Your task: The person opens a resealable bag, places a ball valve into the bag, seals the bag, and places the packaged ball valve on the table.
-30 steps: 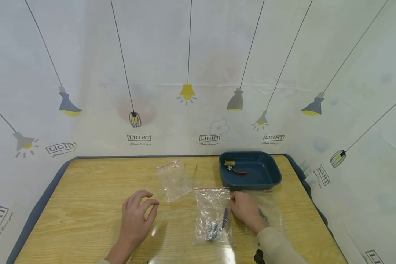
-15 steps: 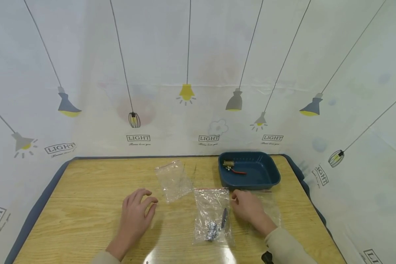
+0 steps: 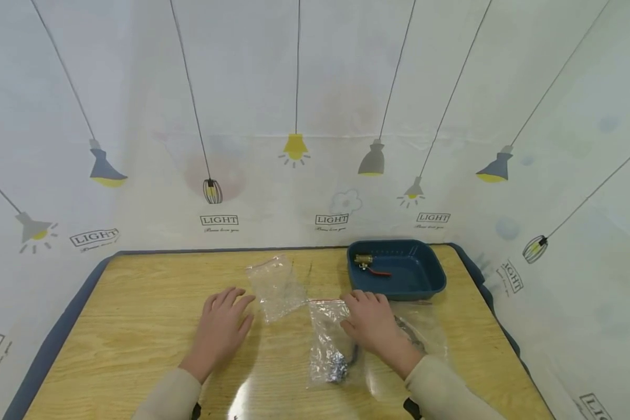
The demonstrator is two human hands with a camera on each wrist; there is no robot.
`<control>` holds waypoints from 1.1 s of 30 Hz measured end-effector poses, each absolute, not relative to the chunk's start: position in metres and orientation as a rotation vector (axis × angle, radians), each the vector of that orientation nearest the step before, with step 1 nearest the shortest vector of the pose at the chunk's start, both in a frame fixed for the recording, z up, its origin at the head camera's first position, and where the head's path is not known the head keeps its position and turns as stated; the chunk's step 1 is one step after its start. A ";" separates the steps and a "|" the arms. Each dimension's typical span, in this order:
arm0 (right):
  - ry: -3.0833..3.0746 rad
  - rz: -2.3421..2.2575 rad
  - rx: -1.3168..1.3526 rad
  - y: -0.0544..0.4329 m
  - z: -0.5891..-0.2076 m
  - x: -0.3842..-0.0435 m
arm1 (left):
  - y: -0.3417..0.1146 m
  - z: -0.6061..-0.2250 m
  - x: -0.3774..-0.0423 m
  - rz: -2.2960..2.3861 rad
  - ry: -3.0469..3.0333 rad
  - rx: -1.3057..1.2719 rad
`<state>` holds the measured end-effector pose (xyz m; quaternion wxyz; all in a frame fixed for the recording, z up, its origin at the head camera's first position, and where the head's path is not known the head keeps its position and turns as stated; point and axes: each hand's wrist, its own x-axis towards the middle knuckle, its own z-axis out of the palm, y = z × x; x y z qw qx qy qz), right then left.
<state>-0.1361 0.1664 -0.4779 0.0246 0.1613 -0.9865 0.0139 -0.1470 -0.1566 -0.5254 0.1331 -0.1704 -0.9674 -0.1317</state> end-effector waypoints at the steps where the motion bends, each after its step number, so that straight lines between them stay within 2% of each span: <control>1: -3.047 0.038 0.514 0.163 -0.479 -0.137 | -0.155 -0.525 -0.150 -0.375 -2.819 -0.495; 18: -3.167 0.020 0.681 0.121 -0.496 -0.145 | -0.137 -0.531 -0.204 -0.274 -3.100 -0.433; 33: -3.098 -0.033 0.739 0.119 -0.498 -0.142 | -0.119 -0.547 -0.214 -0.275 -3.288 -0.455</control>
